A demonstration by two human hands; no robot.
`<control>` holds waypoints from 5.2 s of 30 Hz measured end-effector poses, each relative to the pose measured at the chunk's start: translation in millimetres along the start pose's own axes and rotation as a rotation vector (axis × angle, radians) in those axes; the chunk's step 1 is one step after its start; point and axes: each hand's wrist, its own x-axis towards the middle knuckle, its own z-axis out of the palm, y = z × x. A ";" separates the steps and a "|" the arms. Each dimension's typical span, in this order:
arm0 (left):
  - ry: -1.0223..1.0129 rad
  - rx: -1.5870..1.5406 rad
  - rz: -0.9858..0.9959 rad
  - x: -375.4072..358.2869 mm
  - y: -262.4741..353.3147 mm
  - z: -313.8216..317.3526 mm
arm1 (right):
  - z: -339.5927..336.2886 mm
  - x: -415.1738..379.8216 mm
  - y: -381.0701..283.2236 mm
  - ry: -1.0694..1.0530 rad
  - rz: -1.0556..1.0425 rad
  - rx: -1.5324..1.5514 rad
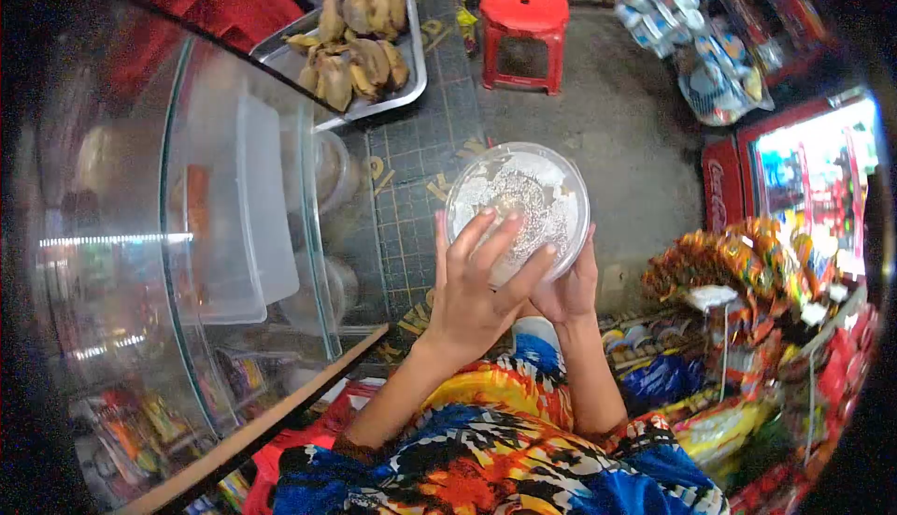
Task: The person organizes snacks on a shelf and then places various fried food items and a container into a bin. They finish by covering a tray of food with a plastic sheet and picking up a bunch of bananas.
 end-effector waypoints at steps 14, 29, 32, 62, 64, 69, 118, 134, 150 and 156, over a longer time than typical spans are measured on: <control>-0.244 0.260 0.022 65.7 -46.7 -29.0 | 30.6 124.1 -84.3 -0.154 0.382 -0.470; 0.145 -0.933 -1.085 60.5 -69.2 -31.4 | 34.1 168.8 -69.2 -0.853 0.305 -0.896; 0.194 -0.976 -1.095 63.7 -59.3 -28.3 | 40.7 159.5 -74.0 -0.781 0.287 -0.848; -0.101 -0.397 -1.386 -174.2 12.6 -222.8 | 66.9 28.8 -15.1 -0.312 0.426 -0.842; 0.345 0.183 -1.372 -208.6 1.6 -247.8 | 70.2 26.3 -4.6 -0.308 0.490 -0.813; 0.973 0.369 -0.952 -246.8 -76.4 -278.9 | 78.6 19.0 2.1 -0.398 0.505 -0.917; 1.141 0.888 -0.315 -182.0 -22.3 -130.7 | 222.1 488.8 164.0 -0.270 -0.183 -1.539; 1.236 0.784 -0.036 -92.1 3.1 -171.1 | 285.8 425.9 143.3 -0.663 -0.400 -1.636; 0.553 0.121 0.010 -33.4 65.9 -161.9 | 64.1 259.6 -56.8 -0.102 -0.037 -0.510; 0.098 0.102 -0.137 43.5 19.7 -70.6 | 51.6 103.3 -87.2 -0.102 0.059 -0.654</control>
